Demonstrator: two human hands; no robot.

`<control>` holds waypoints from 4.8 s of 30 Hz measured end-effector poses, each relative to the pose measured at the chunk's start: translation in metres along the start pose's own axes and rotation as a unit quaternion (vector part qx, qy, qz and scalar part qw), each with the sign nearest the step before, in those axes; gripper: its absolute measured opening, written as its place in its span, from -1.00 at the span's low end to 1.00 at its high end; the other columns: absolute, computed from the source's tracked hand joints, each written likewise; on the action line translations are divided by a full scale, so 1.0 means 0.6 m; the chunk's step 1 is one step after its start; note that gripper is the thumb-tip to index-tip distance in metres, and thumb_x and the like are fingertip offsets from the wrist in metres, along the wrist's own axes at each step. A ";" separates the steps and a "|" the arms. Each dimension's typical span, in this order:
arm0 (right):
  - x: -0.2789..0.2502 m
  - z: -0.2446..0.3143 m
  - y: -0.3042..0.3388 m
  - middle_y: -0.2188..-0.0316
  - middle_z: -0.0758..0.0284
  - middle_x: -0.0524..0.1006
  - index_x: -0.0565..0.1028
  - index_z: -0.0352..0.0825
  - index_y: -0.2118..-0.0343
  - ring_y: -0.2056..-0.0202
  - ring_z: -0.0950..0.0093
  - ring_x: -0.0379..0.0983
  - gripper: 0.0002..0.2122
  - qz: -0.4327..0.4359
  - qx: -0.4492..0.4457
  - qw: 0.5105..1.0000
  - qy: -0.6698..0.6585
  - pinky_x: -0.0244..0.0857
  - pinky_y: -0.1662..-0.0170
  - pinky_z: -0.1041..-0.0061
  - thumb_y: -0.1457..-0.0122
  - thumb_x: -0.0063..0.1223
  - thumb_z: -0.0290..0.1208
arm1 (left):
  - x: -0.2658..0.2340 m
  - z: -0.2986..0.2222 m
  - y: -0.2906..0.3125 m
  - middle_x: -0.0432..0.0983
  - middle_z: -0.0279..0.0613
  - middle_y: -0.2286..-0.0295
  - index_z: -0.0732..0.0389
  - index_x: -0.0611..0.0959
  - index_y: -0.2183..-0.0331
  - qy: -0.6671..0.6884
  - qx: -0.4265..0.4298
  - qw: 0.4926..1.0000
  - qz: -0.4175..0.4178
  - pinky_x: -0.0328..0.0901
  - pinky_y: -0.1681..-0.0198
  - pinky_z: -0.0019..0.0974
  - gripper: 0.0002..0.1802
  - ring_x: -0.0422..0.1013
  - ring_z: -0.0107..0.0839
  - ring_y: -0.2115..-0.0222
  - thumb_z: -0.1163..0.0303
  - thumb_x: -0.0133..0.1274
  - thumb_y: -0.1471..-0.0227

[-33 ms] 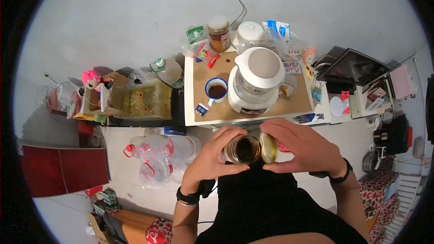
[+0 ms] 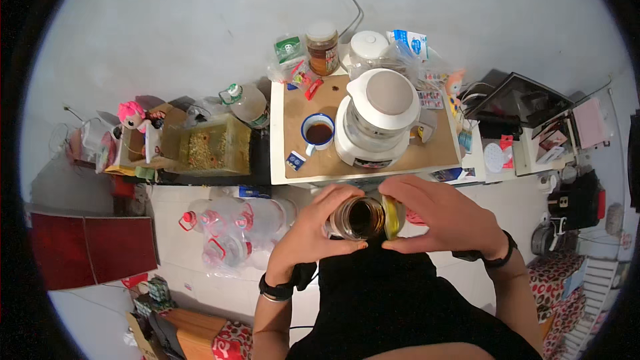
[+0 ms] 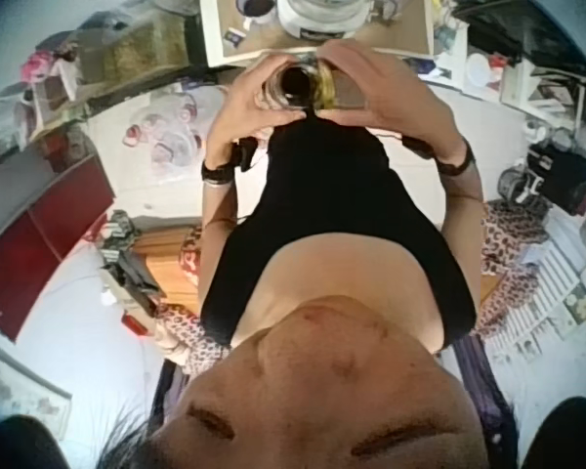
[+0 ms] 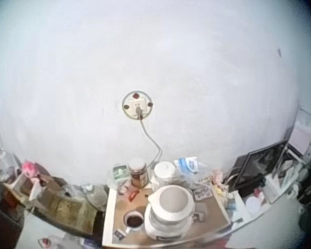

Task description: Preparing a drink at a table and then handling a plate and other kitchen items.

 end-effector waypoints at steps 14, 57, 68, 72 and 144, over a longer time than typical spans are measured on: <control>0.052 0.001 -0.109 0.35 0.14 0.38 0.30 -0.41 0.22 0.35 0.21 0.41 -0.57 0.143 0.020 0.977 0.156 0.34 0.34 0.35 0.04 0.12 -0.19 | -0.041 0.036 -0.029 0.34 -0.04 0.24 0.32 0.39 0.08 0.019 0.049 0.998 -0.025 0.22 0.10 -0.29 -0.28 0.33 -0.14 0.20 0.38 0.26 0.38; -0.143 -0.639 -0.300 0.05 0.10 0.22 0.12 -0.24 -0.11 0.16 0.14 0.36 -0.32 -0.022 0.253 0.916 0.309 0.33 0.18 0.27 0.15 0.15 -0.57 | -0.209 0.299 -0.337 0.35 -0.04 0.10 0.31 0.26 -0.01 -0.101 0.018 0.995 0.023 0.18 -0.02 -0.31 -0.21 0.29 -0.30 0.06 0.45 0.28 0.29; -0.226 -0.540 -0.169 0.23 0.22 0.34 0.36 -0.28 0.21 0.29 0.19 0.38 -0.68 -0.213 0.159 0.937 0.226 0.30 0.27 0.30 0.09 0.10 -0.55 | -0.315 0.244 -0.164 0.23 -0.10 -0.01 0.20 0.18 -0.11 0.117 -0.066 0.963 -0.233 0.09 -0.07 -0.27 -0.21 0.20 -0.32 -0.01 0.56 0.15 0.17; -0.259 -0.472 -0.099 0.30 0.26 0.34 0.36 -0.31 0.22 0.47 0.41 0.32 -0.71 -0.321 0.121 0.929 0.136 0.25 0.38 0.51 0.05 0.10 -0.61 | -0.326 0.225 -0.072 0.29 -0.10 0.04 0.21 0.19 -0.10 0.118 -0.094 0.931 -0.332 0.13 -0.03 -0.29 -0.28 0.26 -0.32 0.04 0.60 0.07 0.11; -0.240 -0.406 0.139 0.29 0.26 0.34 0.35 -0.39 0.19 0.39 0.56 0.42 -0.66 -0.547 0.060 0.828 -0.113 0.30 0.42 0.62 0.09 0.13 -0.63 | -0.113 0.068 0.115 0.45 -0.06 0.23 0.34 0.21 -0.05 0.052 -0.158 0.887 -0.431 0.33 0.25 -0.35 -0.36 0.42 -0.35 0.26 0.38 0.10 0.02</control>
Point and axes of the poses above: each hand's wrist, its own y-axis away from the middle knuckle, its own x-axis out of the palm, z = x × y, the point moved 6 cm from there along -y, towards the middle knuckle
